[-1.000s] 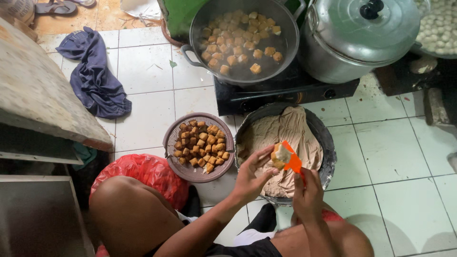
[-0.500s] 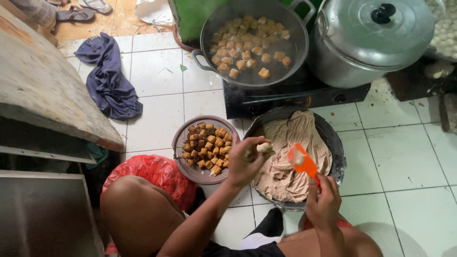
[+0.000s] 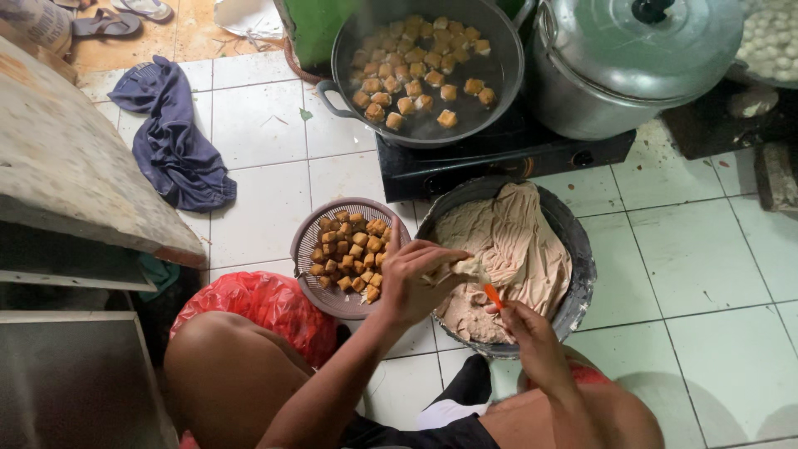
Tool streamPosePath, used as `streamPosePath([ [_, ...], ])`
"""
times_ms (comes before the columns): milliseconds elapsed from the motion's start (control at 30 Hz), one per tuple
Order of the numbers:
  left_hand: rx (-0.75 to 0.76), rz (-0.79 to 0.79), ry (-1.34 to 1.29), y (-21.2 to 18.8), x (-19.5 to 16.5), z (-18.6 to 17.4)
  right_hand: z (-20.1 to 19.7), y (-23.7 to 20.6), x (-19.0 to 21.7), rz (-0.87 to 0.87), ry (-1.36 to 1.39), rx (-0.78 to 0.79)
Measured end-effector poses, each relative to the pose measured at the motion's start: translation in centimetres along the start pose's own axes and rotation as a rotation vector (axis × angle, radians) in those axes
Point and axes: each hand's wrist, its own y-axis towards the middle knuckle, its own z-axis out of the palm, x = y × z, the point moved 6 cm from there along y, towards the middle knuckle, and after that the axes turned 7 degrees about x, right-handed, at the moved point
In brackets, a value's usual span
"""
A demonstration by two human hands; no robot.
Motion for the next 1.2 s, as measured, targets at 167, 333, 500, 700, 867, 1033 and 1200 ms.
streamPosePath([
  [167,0.059,-0.792,-1.069,-6.8,3.9,8.9,-3.0,0.4,-3.2,0.064,0.318,-0.130],
  [333,-0.012,-1.535,-1.184,-12.0,8.4,14.0,-4.7,0.7,-3.9,-0.003,0.581,-0.159],
  [500,-0.287,-0.972,-1.058,2.0,16.1,10.8,-3.7,1.2,-4.2,0.011,0.543,-0.129],
  [700,-0.430,-0.872,-1.099,5.8,18.4,5.8,-3.2,1.9,-5.0,0.059,0.580,-0.108],
  [867,-0.381,-1.191,-1.025,-5.4,18.6,6.2,-2.3,2.9,-7.9,0.133,0.351,-0.101],
  [1033,-0.442,-1.205,-0.776,-15.3,24.7,7.1,0.8,6.5,-9.9,0.083,-0.335,-0.010],
  [1200,-0.502,-1.159,-0.439,-21.5,27.5,4.9,5.7,10.0,-13.1,0.233,-0.863,0.074],
])
